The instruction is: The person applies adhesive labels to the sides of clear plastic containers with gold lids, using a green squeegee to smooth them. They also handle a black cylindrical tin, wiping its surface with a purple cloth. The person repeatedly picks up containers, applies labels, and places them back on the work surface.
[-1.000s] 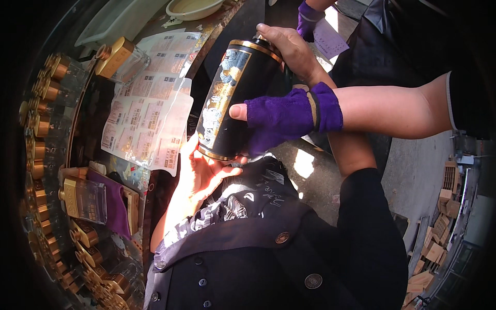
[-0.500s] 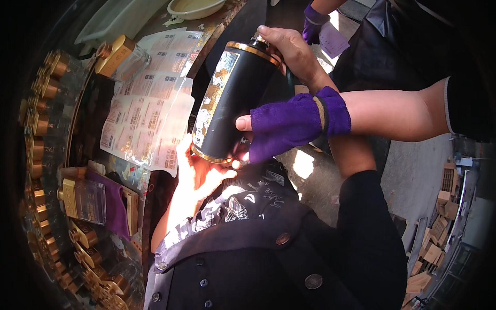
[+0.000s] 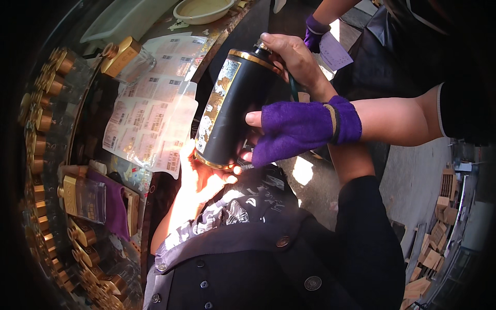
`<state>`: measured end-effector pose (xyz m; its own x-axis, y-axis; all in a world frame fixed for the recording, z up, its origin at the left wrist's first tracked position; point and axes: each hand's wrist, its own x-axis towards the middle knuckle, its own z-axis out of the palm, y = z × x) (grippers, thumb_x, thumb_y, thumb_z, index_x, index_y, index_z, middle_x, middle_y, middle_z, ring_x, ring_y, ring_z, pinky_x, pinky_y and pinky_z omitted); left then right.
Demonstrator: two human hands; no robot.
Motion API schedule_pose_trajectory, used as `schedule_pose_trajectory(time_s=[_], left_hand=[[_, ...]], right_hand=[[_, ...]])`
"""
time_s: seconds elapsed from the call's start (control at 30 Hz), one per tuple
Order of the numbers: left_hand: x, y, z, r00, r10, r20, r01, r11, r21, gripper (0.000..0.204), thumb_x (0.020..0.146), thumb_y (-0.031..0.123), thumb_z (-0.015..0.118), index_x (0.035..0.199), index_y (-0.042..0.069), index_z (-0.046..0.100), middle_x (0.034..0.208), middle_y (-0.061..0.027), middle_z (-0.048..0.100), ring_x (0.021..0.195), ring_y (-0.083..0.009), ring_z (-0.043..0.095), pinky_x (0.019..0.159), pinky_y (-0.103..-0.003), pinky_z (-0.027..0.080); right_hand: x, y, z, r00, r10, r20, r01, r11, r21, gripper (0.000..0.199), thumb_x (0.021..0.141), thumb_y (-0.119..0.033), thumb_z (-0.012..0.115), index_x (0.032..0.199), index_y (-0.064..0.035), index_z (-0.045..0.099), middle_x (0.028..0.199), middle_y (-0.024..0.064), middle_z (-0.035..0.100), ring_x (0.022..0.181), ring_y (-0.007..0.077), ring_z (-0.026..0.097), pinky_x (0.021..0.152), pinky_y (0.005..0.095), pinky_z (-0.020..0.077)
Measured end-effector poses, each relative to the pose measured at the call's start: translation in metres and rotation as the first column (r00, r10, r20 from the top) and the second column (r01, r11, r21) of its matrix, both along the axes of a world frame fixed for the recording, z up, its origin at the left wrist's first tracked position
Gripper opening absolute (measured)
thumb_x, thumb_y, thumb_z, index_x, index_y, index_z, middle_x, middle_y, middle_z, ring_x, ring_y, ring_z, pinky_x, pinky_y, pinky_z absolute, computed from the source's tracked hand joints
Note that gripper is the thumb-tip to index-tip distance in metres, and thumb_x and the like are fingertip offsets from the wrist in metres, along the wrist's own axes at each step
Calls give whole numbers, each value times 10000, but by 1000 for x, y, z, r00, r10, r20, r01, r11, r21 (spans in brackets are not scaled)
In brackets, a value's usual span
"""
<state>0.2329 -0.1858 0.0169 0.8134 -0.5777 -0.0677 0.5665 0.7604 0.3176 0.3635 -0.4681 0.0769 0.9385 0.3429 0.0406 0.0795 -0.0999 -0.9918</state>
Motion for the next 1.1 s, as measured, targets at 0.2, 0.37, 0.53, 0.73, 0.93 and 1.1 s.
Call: schedule_pose_trajectory(time_s=[0.2,0.37,0.53,0.73,0.93,1.1], left_hand=[[0,0,-2,1000,2,-3,-2,1000,-2,628,907,531,456,1206,-16,532,1088,-215,602,1005,-392,604,882,-492,530],[0,0,-3,1000,-8,-6,8,1000,-6,629,906,532,457,1203,-16,533,1083,-215,604,1004,-394,605,878,-486,534],[8,-3,-2,1000,-25,-13,25,998,-50,629,905,533,457,1201,-17,534,1079,-216,606,1003,-396,605,875,-481,539],[28,-7,6,1000,0,-31,-3,992,-124,631,903,534,457,1198,-18,536,1073,-216,608,1002,-398,606,871,-475,544],[-9,7,-2,977,214,-11,-213,976,40,698,878,409,551,1418,35,315,1272,-231,534,988,-412,635,821,-481,575],[-11,27,20,919,367,144,-388,905,174,718,821,374,662,1362,3,370,1231,-186,562,1088,-331,595,886,-472,531]], right_hand=[[-1,10,-1,998,-46,48,43,998,52,343,933,-368,507,754,-81,559,579,-42,472,479,29,426,436,183,308],[-2,16,4,993,-88,77,86,996,33,369,915,-397,520,717,-89,562,515,-56,428,415,25,382,388,182,269],[-4,21,11,991,-113,70,112,993,20,366,912,-402,529,721,-92,572,520,-62,443,412,26,398,400,185,291],[38,40,51,964,48,262,-28,996,-80,415,916,-438,527,733,-69,582,537,-38,490,427,43,451,429,191,335],[89,49,33,929,339,149,-314,935,-167,369,922,-358,476,886,-8,591,645,0,515,540,59,474,491,204,380],[102,42,85,794,595,-124,-591,709,-385,392,978,-357,425,1034,-2,582,628,-14,511,458,40,439,429,184,371]])
